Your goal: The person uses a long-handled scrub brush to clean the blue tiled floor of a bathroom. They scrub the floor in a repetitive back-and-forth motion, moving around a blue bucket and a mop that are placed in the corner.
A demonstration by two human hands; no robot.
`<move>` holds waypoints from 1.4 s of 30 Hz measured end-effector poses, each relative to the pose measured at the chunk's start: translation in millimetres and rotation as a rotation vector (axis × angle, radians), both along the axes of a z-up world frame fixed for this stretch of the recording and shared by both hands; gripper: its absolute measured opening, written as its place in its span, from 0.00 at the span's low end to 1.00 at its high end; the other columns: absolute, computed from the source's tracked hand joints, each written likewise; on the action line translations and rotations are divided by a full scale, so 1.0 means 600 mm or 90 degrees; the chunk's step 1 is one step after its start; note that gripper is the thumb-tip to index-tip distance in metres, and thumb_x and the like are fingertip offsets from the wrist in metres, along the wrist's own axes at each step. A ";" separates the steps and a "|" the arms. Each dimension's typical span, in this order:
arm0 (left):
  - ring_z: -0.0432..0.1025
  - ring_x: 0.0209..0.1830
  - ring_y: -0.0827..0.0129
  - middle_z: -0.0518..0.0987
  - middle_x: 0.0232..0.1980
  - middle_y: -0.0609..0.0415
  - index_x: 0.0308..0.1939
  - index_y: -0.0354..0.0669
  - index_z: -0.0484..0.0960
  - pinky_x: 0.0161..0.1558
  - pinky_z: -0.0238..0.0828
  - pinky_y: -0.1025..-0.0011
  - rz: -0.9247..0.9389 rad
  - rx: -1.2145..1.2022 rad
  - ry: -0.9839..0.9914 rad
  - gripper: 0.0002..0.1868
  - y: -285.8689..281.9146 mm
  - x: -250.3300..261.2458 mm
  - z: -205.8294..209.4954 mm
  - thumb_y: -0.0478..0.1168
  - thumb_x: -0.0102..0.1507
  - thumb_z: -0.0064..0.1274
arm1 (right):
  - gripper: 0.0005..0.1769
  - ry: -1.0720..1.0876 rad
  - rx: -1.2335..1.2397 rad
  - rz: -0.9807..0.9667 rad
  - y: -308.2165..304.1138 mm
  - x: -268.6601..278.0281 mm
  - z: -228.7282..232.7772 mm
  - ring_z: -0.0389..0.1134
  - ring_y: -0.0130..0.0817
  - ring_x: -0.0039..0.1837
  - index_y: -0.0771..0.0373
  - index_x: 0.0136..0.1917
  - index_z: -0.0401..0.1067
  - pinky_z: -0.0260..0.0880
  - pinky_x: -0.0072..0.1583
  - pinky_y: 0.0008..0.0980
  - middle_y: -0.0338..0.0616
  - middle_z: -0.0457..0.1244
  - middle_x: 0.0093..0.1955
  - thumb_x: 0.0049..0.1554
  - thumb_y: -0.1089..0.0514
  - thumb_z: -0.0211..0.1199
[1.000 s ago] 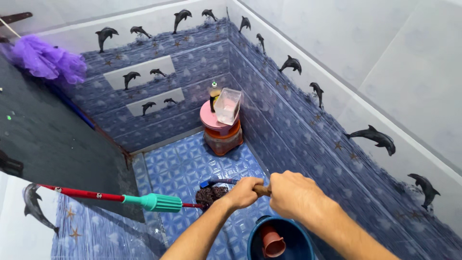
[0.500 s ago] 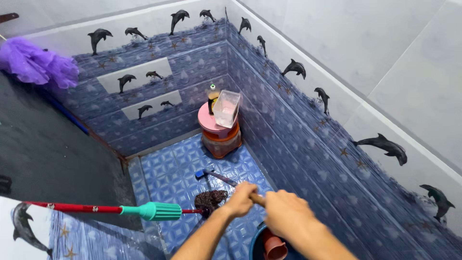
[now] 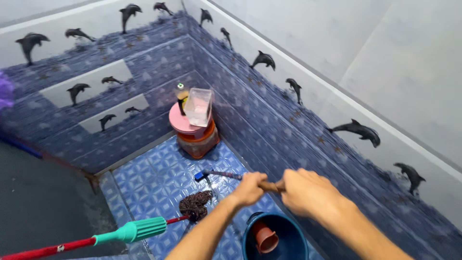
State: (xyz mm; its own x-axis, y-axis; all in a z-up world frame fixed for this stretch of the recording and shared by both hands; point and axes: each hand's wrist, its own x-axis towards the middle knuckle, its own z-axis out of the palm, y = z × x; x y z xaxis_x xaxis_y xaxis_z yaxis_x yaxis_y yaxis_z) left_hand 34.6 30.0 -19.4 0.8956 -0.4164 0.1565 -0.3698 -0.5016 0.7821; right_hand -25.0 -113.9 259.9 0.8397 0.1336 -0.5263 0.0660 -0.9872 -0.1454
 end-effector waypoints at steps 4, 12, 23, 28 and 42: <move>0.75 0.33 0.48 0.77 0.32 0.39 0.31 0.34 0.76 0.36 0.68 0.56 0.046 -0.054 0.101 0.06 0.029 0.045 0.005 0.32 0.54 0.57 | 0.20 -0.031 0.019 0.003 0.025 0.039 -0.014 0.72 0.53 0.60 0.50 0.58 0.80 0.73 0.62 0.48 0.57 0.70 0.55 0.54 0.59 0.58; 0.75 0.30 0.51 0.78 0.30 0.38 0.31 0.35 0.77 0.34 0.67 0.58 -0.018 -0.038 0.124 0.08 -0.022 0.000 0.037 0.35 0.57 0.59 | 0.19 0.010 -0.004 0.007 -0.030 0.004 -0.018 0.71 0.51 0.63 0.54 0.60 0.79 0.71 0.64 0.47 0.56 0.70 0.58 0.56 0.59 0.56; 0.75 0.34 0.46 0.77 0.33 0.36 0.33 0.36 0.77 0.36 0.67 0.56 -0.023 -0.054 0.124 0.04 -0.189 0.016 0.047 0.32 0.55 0.54 | 0.17 -0.006 -0.065 -0.020 -0.169 0.015 0.015 0.70 0.51 0.64 0.59 0.59 0.76 0.72 0.64 0.47 0.54 0.69 0.60 0.57 0.55 0.60; 0.75 0.38 0.41 0.80 0.35 0.36 0.33 0.36 0.78 0.37 0.68 0.53 -0.043 -0.048 0.007 0.07 -0.165 0.076 -0.035 0.29 0.51 0.53 | 0.16 -0.060 0.017 0.008 -0.173 0.040 -0.074 0.72 0.55 0.60 0.63 0.55 0.77 0.73 0.61 0.50 0.59 0.69 0.55 0.54 0.58 0.62; 0.72 0.30 0.43 0.76 0.32 0.33 0.32 0.33 0.73 0.34 0.65 0.56 -0.043 -0.043 0.134 0.06 -0.346 -0.008 0.071 0.31 0.55 0.54 | 0.16 0.056 -0.085 0.038 -0.329 0.011 0.015 0.71 0.52 0.63 0.58 0.58 0.74 0.73 0.62 0.49 0.53 0.69 0.58 0.56 0.58 0.59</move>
